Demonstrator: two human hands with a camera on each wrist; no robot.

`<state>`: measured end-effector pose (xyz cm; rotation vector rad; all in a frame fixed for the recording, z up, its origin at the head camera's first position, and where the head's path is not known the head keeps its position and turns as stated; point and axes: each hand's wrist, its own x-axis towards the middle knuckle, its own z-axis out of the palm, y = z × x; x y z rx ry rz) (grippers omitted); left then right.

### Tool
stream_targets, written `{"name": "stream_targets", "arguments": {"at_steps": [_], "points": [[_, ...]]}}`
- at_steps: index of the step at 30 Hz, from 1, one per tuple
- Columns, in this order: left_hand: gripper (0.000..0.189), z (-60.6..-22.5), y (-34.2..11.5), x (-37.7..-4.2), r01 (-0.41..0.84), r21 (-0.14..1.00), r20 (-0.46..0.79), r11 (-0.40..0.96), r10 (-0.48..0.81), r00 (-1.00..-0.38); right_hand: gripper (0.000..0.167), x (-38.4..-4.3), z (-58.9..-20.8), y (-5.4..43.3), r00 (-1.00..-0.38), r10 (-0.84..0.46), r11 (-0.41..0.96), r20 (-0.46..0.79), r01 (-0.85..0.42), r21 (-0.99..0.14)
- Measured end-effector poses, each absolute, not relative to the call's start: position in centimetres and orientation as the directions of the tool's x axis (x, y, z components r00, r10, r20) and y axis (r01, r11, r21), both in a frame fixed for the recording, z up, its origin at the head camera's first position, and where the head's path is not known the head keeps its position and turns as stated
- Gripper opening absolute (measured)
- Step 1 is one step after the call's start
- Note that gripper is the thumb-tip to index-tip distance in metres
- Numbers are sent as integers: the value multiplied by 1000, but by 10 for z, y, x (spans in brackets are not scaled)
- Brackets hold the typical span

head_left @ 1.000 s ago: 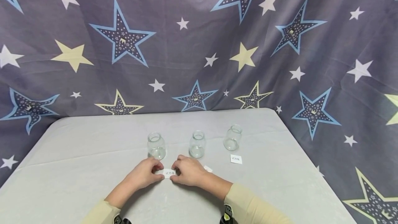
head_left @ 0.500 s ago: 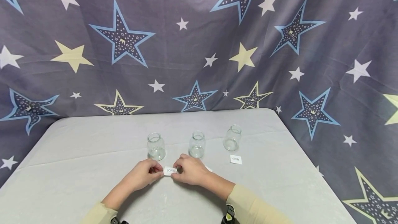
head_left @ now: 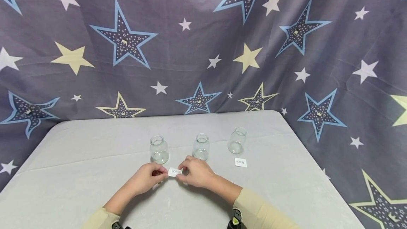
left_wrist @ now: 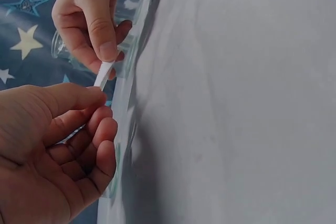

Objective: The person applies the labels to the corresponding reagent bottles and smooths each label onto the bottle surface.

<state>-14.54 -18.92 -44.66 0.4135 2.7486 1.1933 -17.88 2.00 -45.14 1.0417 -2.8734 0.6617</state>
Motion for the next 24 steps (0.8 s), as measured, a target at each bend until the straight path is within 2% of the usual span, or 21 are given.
{"name": "stream_targets", "arguments": {"at_steps": [8, 13, 18, 24], "points": [[11, -446, -188, -145, 159, 772, -17, 616, 270, -963, 29, -178, -448, 24, -786, -595, 684, 169, -606, -406], [11, -445, -186, -144, 134, 784, -21, 607, 241, -970, 26, -175, -446, 27, -792, -572, 679, 213, -603, -419], [13, -445, -182, -143, 130, 799, -21, 587, 243, -970, 16, -171, -443, 26, -765, -591, 636, 257, -637, -435], [16, -443, -176, -145, 156, 818, -7, 554, 281, -960, 16, -169, -444, 24, -744, -604, 609, 287, -663, -435]]}}
